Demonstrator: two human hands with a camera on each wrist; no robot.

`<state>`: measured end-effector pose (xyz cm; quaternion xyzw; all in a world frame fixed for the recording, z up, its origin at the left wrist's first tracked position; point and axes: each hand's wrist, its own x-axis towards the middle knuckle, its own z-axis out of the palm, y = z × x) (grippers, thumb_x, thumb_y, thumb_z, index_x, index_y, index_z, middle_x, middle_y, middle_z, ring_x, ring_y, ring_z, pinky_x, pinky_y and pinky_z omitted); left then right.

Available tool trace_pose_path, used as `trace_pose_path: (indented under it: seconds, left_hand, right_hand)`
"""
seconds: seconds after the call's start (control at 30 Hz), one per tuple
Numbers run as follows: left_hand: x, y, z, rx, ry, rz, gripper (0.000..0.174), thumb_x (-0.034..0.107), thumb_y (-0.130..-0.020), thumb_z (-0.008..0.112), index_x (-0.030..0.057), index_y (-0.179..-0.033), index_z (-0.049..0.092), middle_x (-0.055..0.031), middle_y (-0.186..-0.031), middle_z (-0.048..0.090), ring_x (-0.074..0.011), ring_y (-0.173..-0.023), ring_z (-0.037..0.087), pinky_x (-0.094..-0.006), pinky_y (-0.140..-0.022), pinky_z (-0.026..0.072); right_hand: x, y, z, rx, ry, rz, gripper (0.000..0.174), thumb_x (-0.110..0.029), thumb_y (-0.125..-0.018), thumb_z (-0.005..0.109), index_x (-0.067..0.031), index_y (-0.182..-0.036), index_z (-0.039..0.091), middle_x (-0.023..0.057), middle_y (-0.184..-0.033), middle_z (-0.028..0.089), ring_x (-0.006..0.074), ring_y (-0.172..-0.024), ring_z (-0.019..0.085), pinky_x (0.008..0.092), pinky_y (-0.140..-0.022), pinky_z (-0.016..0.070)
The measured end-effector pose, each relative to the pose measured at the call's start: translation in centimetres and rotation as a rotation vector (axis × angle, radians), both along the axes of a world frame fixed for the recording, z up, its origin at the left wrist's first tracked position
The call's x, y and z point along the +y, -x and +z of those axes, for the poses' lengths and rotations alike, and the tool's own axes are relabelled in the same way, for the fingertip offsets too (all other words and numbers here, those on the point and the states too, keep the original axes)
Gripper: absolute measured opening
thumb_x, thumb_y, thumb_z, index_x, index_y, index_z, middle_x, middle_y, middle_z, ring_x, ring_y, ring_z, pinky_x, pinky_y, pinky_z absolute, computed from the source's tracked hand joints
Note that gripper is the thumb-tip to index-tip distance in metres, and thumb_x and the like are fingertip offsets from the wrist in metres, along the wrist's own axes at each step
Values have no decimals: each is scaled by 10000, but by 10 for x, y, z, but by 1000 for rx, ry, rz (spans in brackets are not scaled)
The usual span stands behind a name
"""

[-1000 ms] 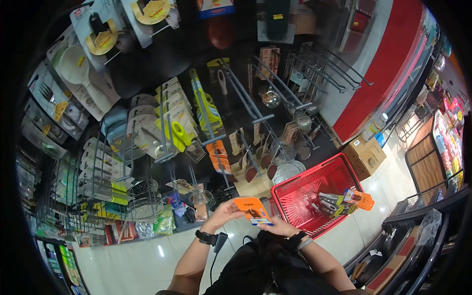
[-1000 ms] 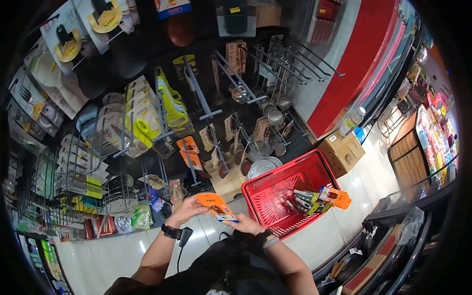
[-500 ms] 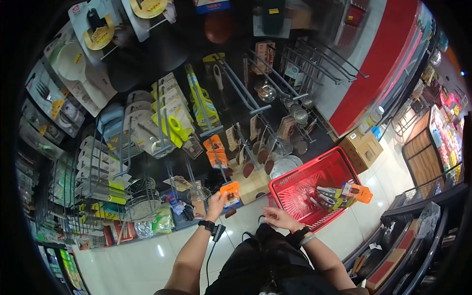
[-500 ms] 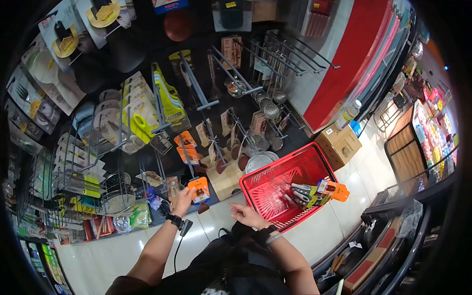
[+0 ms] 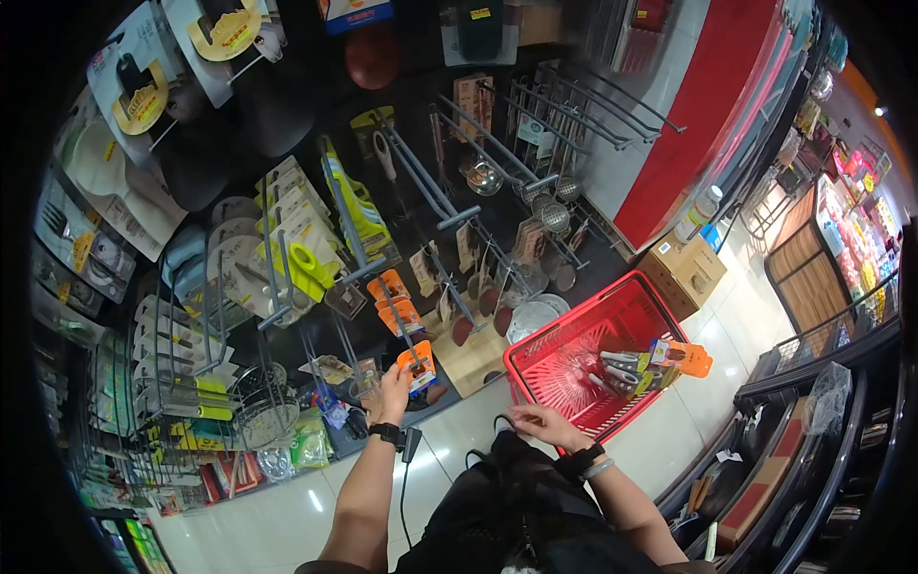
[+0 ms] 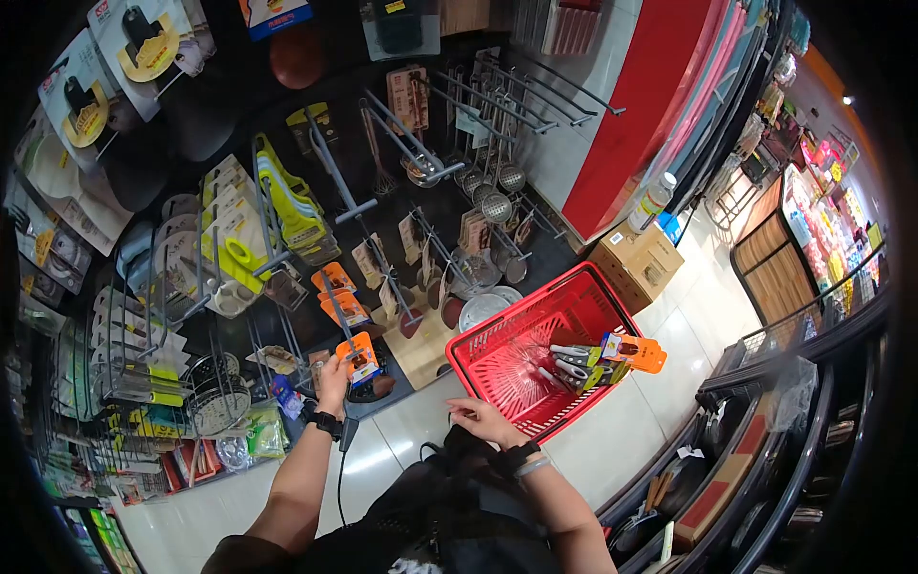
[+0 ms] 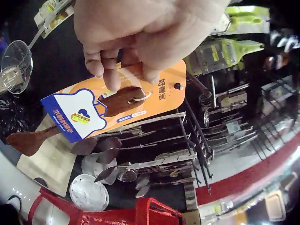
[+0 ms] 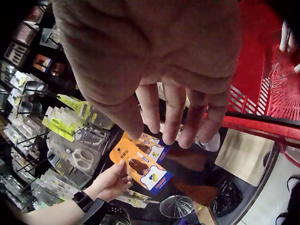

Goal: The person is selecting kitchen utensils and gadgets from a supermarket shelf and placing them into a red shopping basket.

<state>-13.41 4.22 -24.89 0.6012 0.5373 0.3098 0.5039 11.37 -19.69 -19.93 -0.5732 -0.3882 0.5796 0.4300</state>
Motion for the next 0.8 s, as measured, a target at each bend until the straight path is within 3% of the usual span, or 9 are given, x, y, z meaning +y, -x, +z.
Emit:
trace_pose_path:
  seconds: [0.13, 0.2, 0.27, 0.47, 0.5, 0.6, 0.67, 0.73, 0.8]
  left_hand:
    - [10, -9, 15, 104, 40, -26, 186, 177, -938, 484, 19, -953, 582, 14, -680, 521, -39, -592, 475, -223, -519, 406]
    - [24, -15, -1, -26, -7, 37, 185, 178, -945, 473, 23, -982, 567, 21, -681, 508, -38, -607, 481, -231, -519, 406]
    - [41, -20, -9, 24, -11, 68, 185, 177, -952, 459, 35, -1022, 556, 27, -674, 495, -42, -590, 474, -230, -508, 398]
    - [75, -33, -14, -263, 127, 166, 193, 149, -966, 424, 36, -1069, 541, 43, -665, 492, -47, -540, 431, -214, -484, 354]
    - [75, -33, -18, -269, 100, 157, 195, 163, -956, 448, 59, -1101, 527, 26, -730, 520, -60, -551, 438, -215, -477, 361]
    - [65, -32, -36, -183, 68, 297, 244, 198, -932, 502, 92, -1152, 497, 1, -827, 541, -77, -590, 481, -212, -488, 391]
    - [57, -21, -85, -379, 135, 295, 296, 240, -916, 525, 112, -1177, 470, -19, -887, 543, -99, -626, 522, -213, -508, 424]
    - [11, -27, -53, -245, 188, 215, 312, 204, -918, 520, 51, -1176, 439, -37, -887, 562, -92, -688, 527, -208, -548, 422]
    - [-13, -24, -46, -100, 306, 123, 255, 199, -920, 501, 60, -1132, 478, -49, -890, 576, -97, -649, 536, -211, -531, 436]
  right_hand:
    - [-1, -4, 7, -53, -8, -9, 344, -131, -877, 596, -40, -1205, 544, 49, -990, 594, 108, -906, 560, 254, -832, 459]
    - [0, -6, 10, -68, -8, -12, 344, -139, -878, 598, -34, -1201, 546, 48, -989, 593, 109, -905, 559, 255, -834, 459]
    - [0, -8, 12, -87, 9, -17, 348, -150, -880, 596, -28, -1201, 544, 55, -1008, 597, 113, -932, 561, 257, -843, 458]
    - [-8, -21, 20, -41, 70, -85, 360, -152, -871, 605, -22, -1200, 539, 90, -1109, 602, 142, -1005, 569, 277, -861, 462]
    - [-10, -22, 18, -42, 72, -100, 360, -152, -871, 605, -22, -1200, 539, 90, -1109, 602, 142, -1005, 569, 277, -861, 462]
    - [-20, -32, 4, -148, 83, -158, 369, -180, -872, 604, -27, -1201, 539, 101, -1115, 606, 155, -1002, 576, 297, -856, 467]
    - [-28, -35, 2, -217, -9, -191, 370, -210, -878, 592, -35, -1199, 544, 110, -1102, 612, 162, -1004, 578, 304, -857, 464]
    - [-39, -41, 4, -273, -32, -241, 370, -237, -883, 578, -46, -1198, 551, 105, -1089, 620, 165, -982, 580, 302, -846, 454]
    - [-51, -45, 14, -303, -13, -341, 355, -234, -882, 574, -47, -1184, 565, 103, -1065, 630, 170, -927, 593, 310, -812, 462]
